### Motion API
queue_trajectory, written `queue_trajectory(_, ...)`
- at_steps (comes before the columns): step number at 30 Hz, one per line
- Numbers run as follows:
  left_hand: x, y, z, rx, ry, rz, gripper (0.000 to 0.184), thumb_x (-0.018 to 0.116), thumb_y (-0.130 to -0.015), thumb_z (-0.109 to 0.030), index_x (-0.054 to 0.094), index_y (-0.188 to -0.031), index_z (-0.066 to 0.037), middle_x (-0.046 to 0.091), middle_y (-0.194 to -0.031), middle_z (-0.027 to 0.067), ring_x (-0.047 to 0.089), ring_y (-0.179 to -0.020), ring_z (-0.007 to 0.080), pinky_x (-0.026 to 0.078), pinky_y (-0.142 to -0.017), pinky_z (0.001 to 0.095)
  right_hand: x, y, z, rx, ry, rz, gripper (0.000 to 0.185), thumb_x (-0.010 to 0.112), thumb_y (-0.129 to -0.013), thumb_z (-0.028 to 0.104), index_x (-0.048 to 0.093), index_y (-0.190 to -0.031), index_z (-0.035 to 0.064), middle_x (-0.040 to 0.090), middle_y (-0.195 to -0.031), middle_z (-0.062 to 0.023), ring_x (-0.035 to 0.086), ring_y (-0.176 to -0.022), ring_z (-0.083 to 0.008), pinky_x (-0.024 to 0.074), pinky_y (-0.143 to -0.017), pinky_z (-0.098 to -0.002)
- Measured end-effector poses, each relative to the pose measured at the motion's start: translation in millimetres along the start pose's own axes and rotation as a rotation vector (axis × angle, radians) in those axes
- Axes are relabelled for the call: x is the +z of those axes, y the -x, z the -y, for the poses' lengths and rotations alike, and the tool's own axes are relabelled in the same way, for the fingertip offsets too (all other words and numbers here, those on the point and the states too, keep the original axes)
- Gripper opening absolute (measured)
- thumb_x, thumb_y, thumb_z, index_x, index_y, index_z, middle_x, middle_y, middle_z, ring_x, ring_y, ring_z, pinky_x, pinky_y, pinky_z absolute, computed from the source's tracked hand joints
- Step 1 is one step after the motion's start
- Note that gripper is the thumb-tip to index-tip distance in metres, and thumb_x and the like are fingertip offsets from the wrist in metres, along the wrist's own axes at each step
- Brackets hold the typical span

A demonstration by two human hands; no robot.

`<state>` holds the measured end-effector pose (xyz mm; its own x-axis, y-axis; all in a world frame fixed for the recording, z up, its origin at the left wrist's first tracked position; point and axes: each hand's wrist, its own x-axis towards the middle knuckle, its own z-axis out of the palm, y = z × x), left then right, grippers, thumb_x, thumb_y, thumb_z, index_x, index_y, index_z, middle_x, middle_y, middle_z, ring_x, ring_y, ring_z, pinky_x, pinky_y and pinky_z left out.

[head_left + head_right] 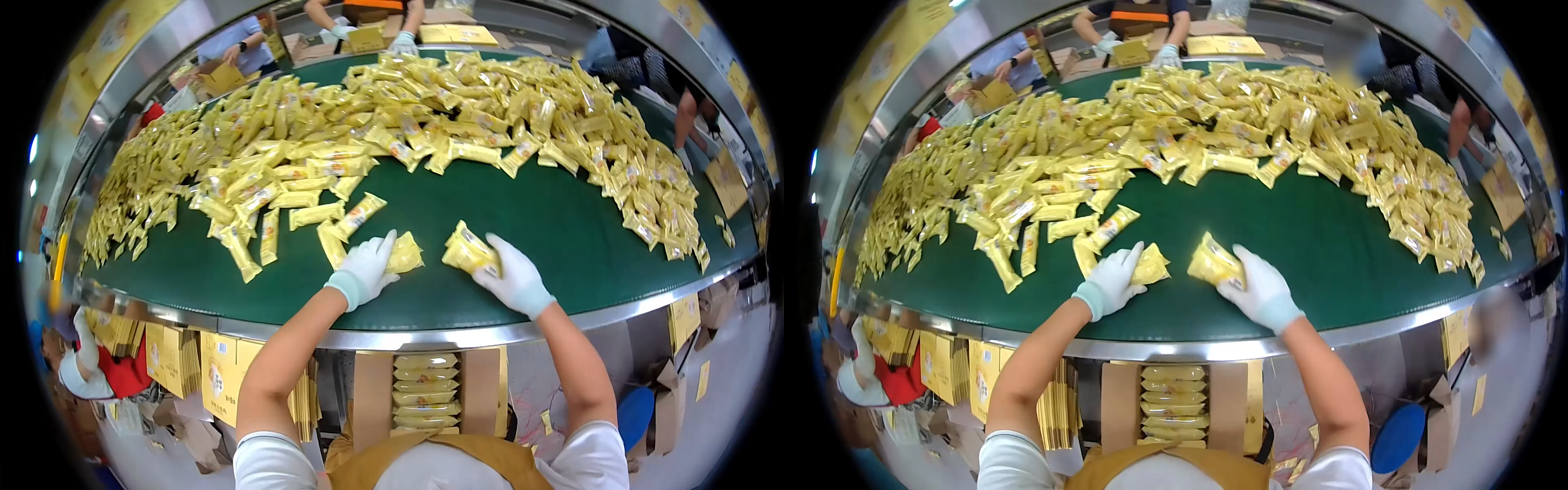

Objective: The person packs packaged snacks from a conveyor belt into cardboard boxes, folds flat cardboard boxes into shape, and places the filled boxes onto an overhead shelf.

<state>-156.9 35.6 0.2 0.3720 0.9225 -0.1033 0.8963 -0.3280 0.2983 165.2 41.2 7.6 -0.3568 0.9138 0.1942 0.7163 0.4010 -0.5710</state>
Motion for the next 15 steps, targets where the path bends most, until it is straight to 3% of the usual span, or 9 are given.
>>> queue_trajectory(1,-13,14,-3,-0.058,0.179,-0.001,0.089,0.074,-0.088,-0.033,0.026,-0.155,0.002,0.051,-0.13,0.0239,0.053,-0.118,0.0406,0.044,-0.103,0.0434,-19,10,24,0.15,-0.164,0.074,0.064,0.079,-0.08,0.034,0.054,-0.129,0.0009,0.064,-0.117,-0.0227,0.062,-0.108,-0.0394,0.049,-0.095,-0.0424)
queue_trajectory(3,-16,44,-4,0.001,0.313,-0.163,0.093,0.075,-0.088,-0.033,0.023,-0.155,0.004,0.051,-0.13,0.0255,0.052,-0.119,0.0426,0.042,-0.105,0.0424,-39,39,47,-0.088,-0.075,-0.004,0.056,0.085,-0.073,0.033,0.059,-0.114,0.0044,0.066,-0.107,-0.0153,0.06,-0.1,-0.0358,0.0478,-0.092,-0.0439)
queue_trajectory(5,-43,78,-31,0.037,0.473,-0.193,0.093,0.072,-0.09,-0.032,0.019,-0.156,0.007,0.051,-0.129,0.0283,0.051,-0.12,0.0447,0.041,-0.105,0.0411,-67,62,83,-0.265,-0.056,0.136,0.049,0.089,-0.066,0.033,0.063,-0.1,0.0087,0.066,-0.098,-0.0113,0.057,-0.088,-0.0311,0.0453,-0.081,-0.0431)
queue_trajectory(8,-38,115,-51,0.204,0.669,-0.276,0.088,0.059,-0.097,-0.04,0.014,-0.158,0.006,0.047,-0.127,0.0282,0.05,-0.112,0.0456,0.041,-0.103,0.0445,-54,94,115,-0.517,-0.075,0.458,0.048,0.084,-0.072,0.04,0.064,-0.102,0.0093,0.063,-0.089,-0.0118,0.059,-0.082,-0.0319,0.0482,-0.076,-0.0434)
queue_trajectory(11,-15,146,-74,0.265,0.834,-0.192,0.089,0.05,-0.1,-0.047,0.008,-0.158,0.006,0.046,-0.129,0.0284,0.048,-0.116,0.0448,0.039,-0.106,0.0436,-4,128,130,-0.554,0.043,0.793,0.041,0.075,-0.081,0.039,0.063,-0.104,0.0071,0.065,-0.093,-0.0139,0.063,-0.093,-0.0345,0.0524,-0.083,-0.0454)
queue_trajectory(12,-17,153,-84,0.302,0.751,-0.176,0.089,0.05,-0.1,-0.046,0.008,-0.159,0.005,0.045,-0.131,0.0292,0.047,-0.118,0.0452,0.038,-0.107,0.0442,18,140,133,-0.516,0.082,0.969,0.042,0.074,-0.082,0.037,0.062,-0.108,0.0061,0.067,-0.099,-0.0148,0.065,-0.099,-0.0349,0.0531,-0.087,-0.0457)
queue_trajectory(13,-18,159,-94,0.337,0.664,-0.167,0.088,0.051,-0.1,-0.045,0.007,-0.159,0.005,0.045,-0.133,0.0299,0.047,-0.12,0.0456,0.037,-0.109,0.0448,42,159,121,-0.599,-0.034,0.875,0.047,0.073,-0.083,0.036,0.06,-0.116,0.0053,0.066,-0.11,-0.0167,0.065,-0.103,-0.0355,0.0531,-0.091,-0.0456)
queue_trajectory(15,4,170,-108,0.309,0.514,-0.166,0.084,0.055,-0.099,-0.038,0.012,-0.159,0.003,0.045,-0.135,0.0323,0.05,-0.12,0.0492,0.041,-0.106,0.0483,51,164,128,-0.594,0.037,0.901,0.051,0.073,-0.084,0.034,0.058,-0.123,0.0052,0.064,-0.115,-0.0179,0.065,-0.104,-0.0365,0.053,-0.09,-0.0453)
